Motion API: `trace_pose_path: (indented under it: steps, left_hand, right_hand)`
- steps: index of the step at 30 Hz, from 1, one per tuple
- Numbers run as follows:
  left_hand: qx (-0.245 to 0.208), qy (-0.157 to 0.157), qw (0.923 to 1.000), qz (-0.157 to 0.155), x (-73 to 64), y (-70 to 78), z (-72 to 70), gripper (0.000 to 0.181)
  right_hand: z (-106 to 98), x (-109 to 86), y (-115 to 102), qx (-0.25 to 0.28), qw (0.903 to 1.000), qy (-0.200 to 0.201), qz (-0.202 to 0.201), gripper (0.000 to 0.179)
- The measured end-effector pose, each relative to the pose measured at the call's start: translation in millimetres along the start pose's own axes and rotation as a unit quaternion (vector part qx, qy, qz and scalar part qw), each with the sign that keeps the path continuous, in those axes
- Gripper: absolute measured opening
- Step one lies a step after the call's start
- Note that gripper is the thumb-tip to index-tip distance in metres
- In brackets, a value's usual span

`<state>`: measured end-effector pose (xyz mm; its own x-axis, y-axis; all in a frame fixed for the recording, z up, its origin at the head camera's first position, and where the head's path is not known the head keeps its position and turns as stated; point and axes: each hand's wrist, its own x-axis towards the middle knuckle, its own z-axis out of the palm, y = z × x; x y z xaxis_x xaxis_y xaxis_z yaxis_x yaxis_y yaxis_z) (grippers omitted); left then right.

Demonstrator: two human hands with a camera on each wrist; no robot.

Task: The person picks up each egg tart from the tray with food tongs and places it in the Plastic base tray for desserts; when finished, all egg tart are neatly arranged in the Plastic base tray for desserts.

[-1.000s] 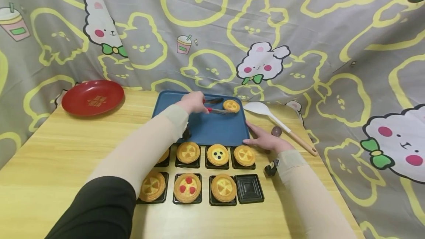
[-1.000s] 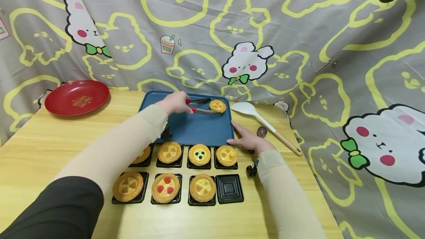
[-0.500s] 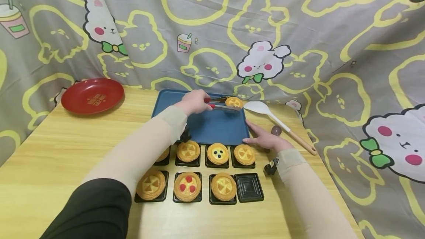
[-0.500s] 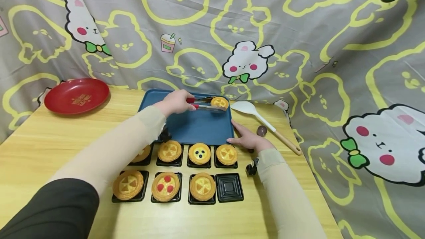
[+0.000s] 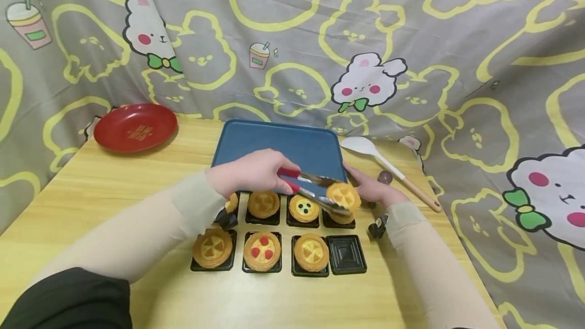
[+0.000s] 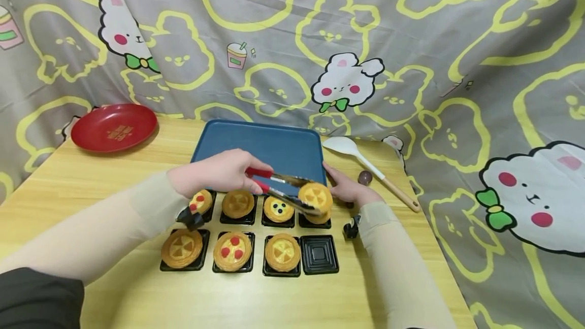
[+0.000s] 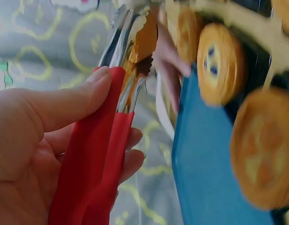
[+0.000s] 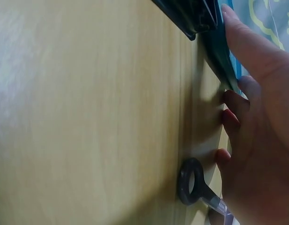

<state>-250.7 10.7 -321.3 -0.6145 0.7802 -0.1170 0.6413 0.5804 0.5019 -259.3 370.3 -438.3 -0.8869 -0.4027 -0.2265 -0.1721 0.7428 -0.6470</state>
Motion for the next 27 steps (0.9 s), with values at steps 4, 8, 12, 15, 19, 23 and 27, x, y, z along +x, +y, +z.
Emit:
trace_pose_path:
  steps: [4, 8, 12, 15, 19, 23, 27]
  left_hand:
    - [0.038, -0.028, 0.9981, 0.039, -8.7, 19.7, 13.4, 0.057]
    - [0.079, -0.035, 0.9931, 0.079, -8.7, 30.8, 27.9, 0.053]
    - [0.092, -0.037, 0.9904, 0.097, -6.9, 38.2, 35.2, 0.052]
    - [0.101, -0.036, 0.9895, 0.097, -6.0, 40.3, 36.9, 0.053]
    - [0.104, -0.033, 0.9896, 0.094, -5.5, 39.7, 37.3, 0.055]
    - [0.093, -0.032, 0.9912, 0.089, -6.8, 36.7, 35.7, 0.058]
    - [0.066, -0.021, 0.9951, 0.071, -13.7, 31.4, 28.1, 0.062]
  right_hand:
    - [-2, -2.4, -3, -0.002, 0.9997, -0.001, 0.022, 0.095]
    - [-1, -3.4, -5, -0.004, 0.9995, 0.004, 0.03, 0.097]
    - [1, -2.9, -4, -0.005, 0.9995, 0.01, 0.028, 0.097]
    - [2, -2.2, -2, -0.007, 0.9996, 0.013, 0.024, 0.096]
    - [2, -1.1, -3, -0.005, 0.9996, 0.014, 0.023, 0.096]
    - [0, -0.1, -4, -0.003, 0.9997, 0.011, 0.023, 0.096]
    - [1, -0.4, -2, -0.013, 0.9996, 0.012, 0.022, 0.098]
